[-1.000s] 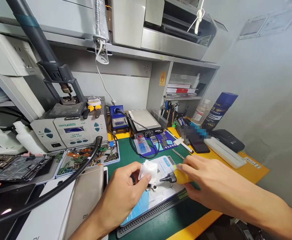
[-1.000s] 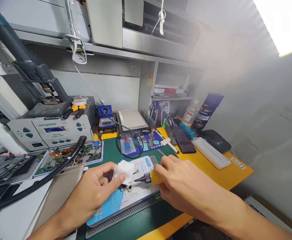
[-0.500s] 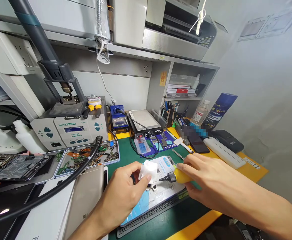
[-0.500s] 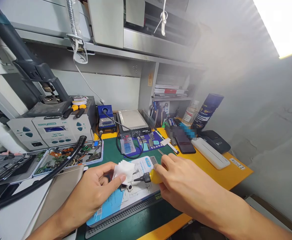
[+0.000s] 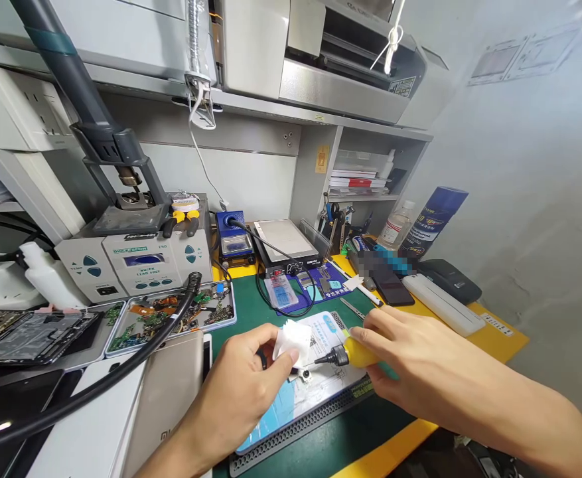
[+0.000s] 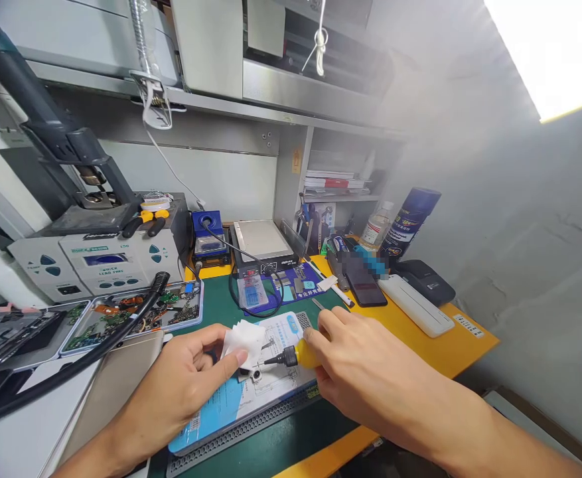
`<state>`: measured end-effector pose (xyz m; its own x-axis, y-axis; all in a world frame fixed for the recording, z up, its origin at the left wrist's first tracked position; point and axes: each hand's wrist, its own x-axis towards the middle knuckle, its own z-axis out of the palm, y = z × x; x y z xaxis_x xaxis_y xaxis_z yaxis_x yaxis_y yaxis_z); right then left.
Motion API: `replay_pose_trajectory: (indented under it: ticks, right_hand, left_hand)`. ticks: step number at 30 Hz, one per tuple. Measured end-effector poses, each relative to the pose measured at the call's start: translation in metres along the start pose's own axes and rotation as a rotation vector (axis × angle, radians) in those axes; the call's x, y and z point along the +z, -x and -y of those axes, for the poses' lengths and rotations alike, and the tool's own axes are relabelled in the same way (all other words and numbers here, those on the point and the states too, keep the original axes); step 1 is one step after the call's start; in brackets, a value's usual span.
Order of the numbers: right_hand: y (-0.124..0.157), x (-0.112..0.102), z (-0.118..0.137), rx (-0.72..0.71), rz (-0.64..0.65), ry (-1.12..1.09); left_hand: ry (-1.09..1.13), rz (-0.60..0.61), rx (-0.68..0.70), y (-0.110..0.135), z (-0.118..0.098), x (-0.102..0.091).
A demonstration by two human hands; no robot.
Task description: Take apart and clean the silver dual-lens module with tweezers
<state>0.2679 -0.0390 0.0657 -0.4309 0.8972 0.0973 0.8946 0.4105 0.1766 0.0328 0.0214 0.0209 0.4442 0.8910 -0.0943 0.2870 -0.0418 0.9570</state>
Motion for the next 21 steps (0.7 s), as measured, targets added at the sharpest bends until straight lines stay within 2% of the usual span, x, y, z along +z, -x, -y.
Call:
replay_pose_trajectory:
  ticks: [7,11,16,21]
  right_hand:
    - [0.0,-0.002,0.0,0.11,0.015,-0.214]
    - [0.001,-0.005,-0.01,0.181,-0.002,-0.36]
    - [-0.008,0.0,-0.052,0.409,-0.099,-0.538]
    - [-0.044,0.022,-0.11,0.655,-0.188,-0.651]
  left_hand:
    - [0.003,0.025,-0.003,-0.006,0.007,0.0]
    - [0.016,0.017,0.015,-0.006,0.008,0.002]
    - [0.061,-0.015,0.055,-0.006,0.013,0.005]
    - [0.071,-0.049,0.101,-0.013,0.028,0.01]
